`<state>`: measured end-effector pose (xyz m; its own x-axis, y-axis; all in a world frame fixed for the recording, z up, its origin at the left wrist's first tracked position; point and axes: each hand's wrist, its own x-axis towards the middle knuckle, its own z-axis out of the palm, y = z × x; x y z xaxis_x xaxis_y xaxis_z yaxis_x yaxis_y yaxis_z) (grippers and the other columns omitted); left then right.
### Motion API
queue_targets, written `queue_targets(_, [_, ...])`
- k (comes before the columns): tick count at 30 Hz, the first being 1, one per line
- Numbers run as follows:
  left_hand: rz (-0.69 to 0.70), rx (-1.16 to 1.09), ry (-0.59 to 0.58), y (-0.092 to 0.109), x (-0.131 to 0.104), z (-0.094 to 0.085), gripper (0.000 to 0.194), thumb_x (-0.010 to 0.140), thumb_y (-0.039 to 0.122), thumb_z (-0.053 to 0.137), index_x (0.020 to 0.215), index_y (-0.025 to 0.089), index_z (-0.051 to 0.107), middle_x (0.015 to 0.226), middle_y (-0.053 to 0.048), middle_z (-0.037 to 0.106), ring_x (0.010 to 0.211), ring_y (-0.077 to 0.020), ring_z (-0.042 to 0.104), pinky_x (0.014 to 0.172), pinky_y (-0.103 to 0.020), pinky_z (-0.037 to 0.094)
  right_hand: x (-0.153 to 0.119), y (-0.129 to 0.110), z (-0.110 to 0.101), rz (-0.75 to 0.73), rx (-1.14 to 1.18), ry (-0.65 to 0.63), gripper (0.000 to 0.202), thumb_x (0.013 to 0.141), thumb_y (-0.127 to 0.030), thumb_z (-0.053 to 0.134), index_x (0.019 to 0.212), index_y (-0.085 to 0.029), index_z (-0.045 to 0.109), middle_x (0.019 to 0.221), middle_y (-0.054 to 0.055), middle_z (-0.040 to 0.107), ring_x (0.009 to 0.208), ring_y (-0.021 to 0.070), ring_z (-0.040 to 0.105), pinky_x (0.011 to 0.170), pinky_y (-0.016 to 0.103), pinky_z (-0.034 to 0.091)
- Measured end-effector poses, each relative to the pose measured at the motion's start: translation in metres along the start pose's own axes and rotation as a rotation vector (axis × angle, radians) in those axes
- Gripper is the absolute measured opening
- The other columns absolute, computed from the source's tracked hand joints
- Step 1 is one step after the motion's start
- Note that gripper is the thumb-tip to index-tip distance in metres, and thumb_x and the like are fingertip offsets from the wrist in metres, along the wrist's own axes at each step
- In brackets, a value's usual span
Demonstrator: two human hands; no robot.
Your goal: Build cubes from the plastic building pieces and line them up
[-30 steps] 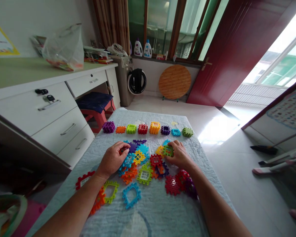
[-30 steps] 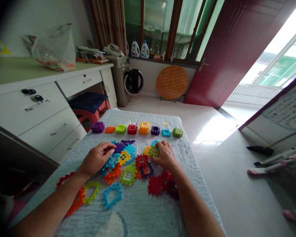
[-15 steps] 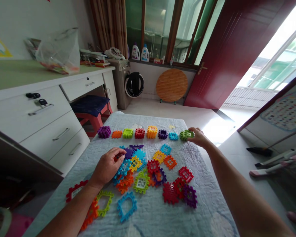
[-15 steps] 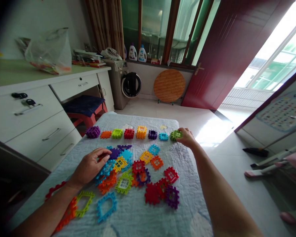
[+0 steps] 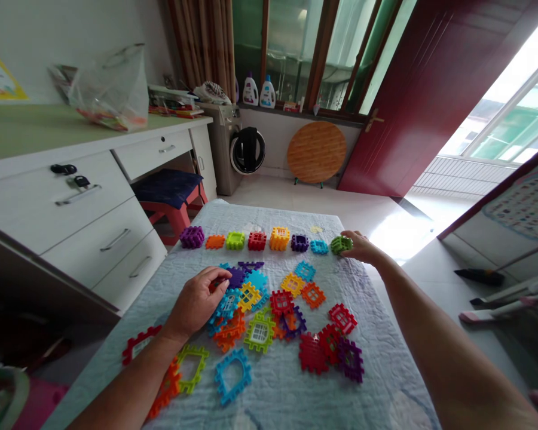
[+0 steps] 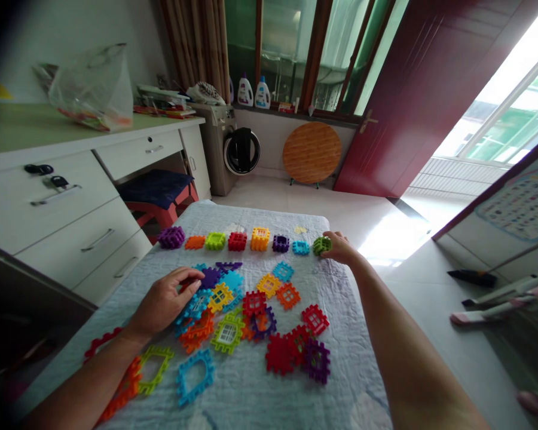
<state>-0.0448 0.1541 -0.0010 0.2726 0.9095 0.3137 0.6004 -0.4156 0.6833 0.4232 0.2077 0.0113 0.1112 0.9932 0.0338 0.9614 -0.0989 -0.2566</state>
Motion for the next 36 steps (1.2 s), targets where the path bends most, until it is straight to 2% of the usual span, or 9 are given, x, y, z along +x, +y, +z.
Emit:
queue_targets(8, [-0.001, 0.010, 0.003, -0.001, 0.000, 0.000, 0.016, 0.084, 0.029, 0.051, 0.091, 0.021, 0.063, 0.094, -0.002, 0.065, 0.086, -0.0176, 0.061, 0.080, -0.028, 0.048, 0.010, 0.001, 0.000, -0.055, 0.009, -0.013, 0.056, 0.056, -0.025, 0.073, 0.111, -0.017, 0.061, 0.105, 0.010, 0.060, 0.097, 0.0283, 0.056, 0.088, 0.039, 0.043])
queue_targets(12, [-0.002, 0.019, 0.006, -0.001, 0.000, -0.001, 0.016, 0.084, 0.030, 0.051, 0.091, 0.021, 0.063, 0.094, -0.002, 0.065, 0.086, -0.0177, 0.061, 0.079, -0.028, 0.048, 0.006, -0.001, -0.004, -0.043, 0.010, 0.007, 0.069, 0.057, -0.025, 0.072, 0.123, -0.018, 0.052, 0.115, 0.013, 0.057, 0.107, 0.0317, 0.052, 0.090, 0.043, 0.042])
queue_targets(16, [0.002, 0.023, 0.010, 0.000, 0.001, 0.000, 0.016, 0.084, 0.030, 0.051, 0.091, 0.021, 0.063, 0.094, -0.002, 0.065, 0.086, -0.0174, 0.061, 0.079, -0.028, 0.048, -0.021, -0.015, -0.015, -0.033, 0.068, 0.170, 0.078, 0.064, -0.037, 0.069, 0.134, -0.018, 0.041, 0.128, 0.017, 0.046, 0.116, 0.0352, 0.046, 0.092, 0.047, 0.041])
queue_targets(19, [0.019, 0.031, 0.017, 0.000, 0.001, 0.000, 0.017, 0.083, 0.030, 0.051, 0.090, 0.021, 0.063, 0.095, -0.002, 0.064, 0.087, -0.0178, 0.061, 0.081, -0.028, 0.049, -0.055, -0.036, -0.022, -0.101, 0.210, 0.238, 0.059, 0.072, -0.038, 0.063, 0.125, -0.019, 0.047, 0.121, 0.014, 0.051, 0.105, 0.0277, 0.054, 0.083, 0.040, 0.046])
queue_targets(22, [0.049, 0.072, 0.043, -0.002, 0.002, 0.000, 0.017, 0.083, 0.030, 0.051, 0.089, 0.021, 0.063, 0.099, -0.004, 0.063, 0.095, -0.0200, 0.060, 0.088, -0.032, 0.047, -0.092, -0.060, -0.023, -0.148, 0.333, -0.041, 0.037, 0.076, -0.035, 0.058, 0.110, -0.019, 0.055, 0.094, 0.006, 0.062, 0.079, 0.0177, 0.059, 0.067, 0.029, 0.047])
queue_targets(26, [0.074, 0.141, 0.066, -0.006, 0.003, 0.001, 0.018, 0.081, 0.030, 0.051, 0.089, 0.020, 0.064, 0.105, -0.006, 0.060, 0.103, -0.0228, 0.056, 0.097, -0.038, 0.042, -0.126, -0.083, -0.020, -0.178, 0.237, -0.475, 0.018, 0.075, -0.031, 0.058, 0.088, -0.019, 0.060, 0.067, -0.001, 0.059, 0.058, 0.0121, 0.051, 0.052, 0.024, 0.037])
queue_targets(28, [0.071, 0.155, 0.061, -0.008, 0.003, 0.001, 0.018, 0.081, 0.031, 0.051, 0.089, 0.021, 0.064, 0.105, -0.006, 0.060, 0.104, -0.0231, 0.056, 0.097, -0.039, 0.042, -0.134, -0.088, -0.018, -0.151, 0.178, -0.505, 0.016, 0.073, -0.032, 0.061, 0.081, -0.018, 0.060, 0.069, 0.000, 0.060, 0.060, 0.0124, 0.051, 0.053, 0.024, 0.037])
queue_targets(33, [0.041, 0.159, 0.060, -0.005, 0.004, -0.002, 0.019, 0.079, 0.030, 0.051, 0.088, 0.020, 0.064, 0.103, -0.007, 0.061, 0.102, -0.0233, 0.056, 0.096, -0.039, 0.043, -0.139, -0.086, -0.008, -0.172, 0.140, -0.395, 0.022, 0.069, -0.033, 0.064, 0.083, -0.017, 0.059, 0.086, 0.005, 0.061, 0.074, 0.0155, 0.053, 0.066, 0.027, 0.042])
queue_targets(36, [0.011, 0.146, 0.033, -0.005, 0.004, -0.005, 0.019, 0.079, 0.029, 0.049, 0.087, 0.020, 0.063, 0.100, -0.006, 0.062, 0.099, -0.0223, 0.058, 0.094, -0.038, 0.044, -0.139, -0.085, -0.002, -0.204, 0.150, -0.358, 0.015, 0.067, -0.028, 0.063, 0.078, -0.018, 0.057, 0.081, 0.003, 0.059, 0.069, 0.0143, 0.051, 0.063, 0.026, 0.041])
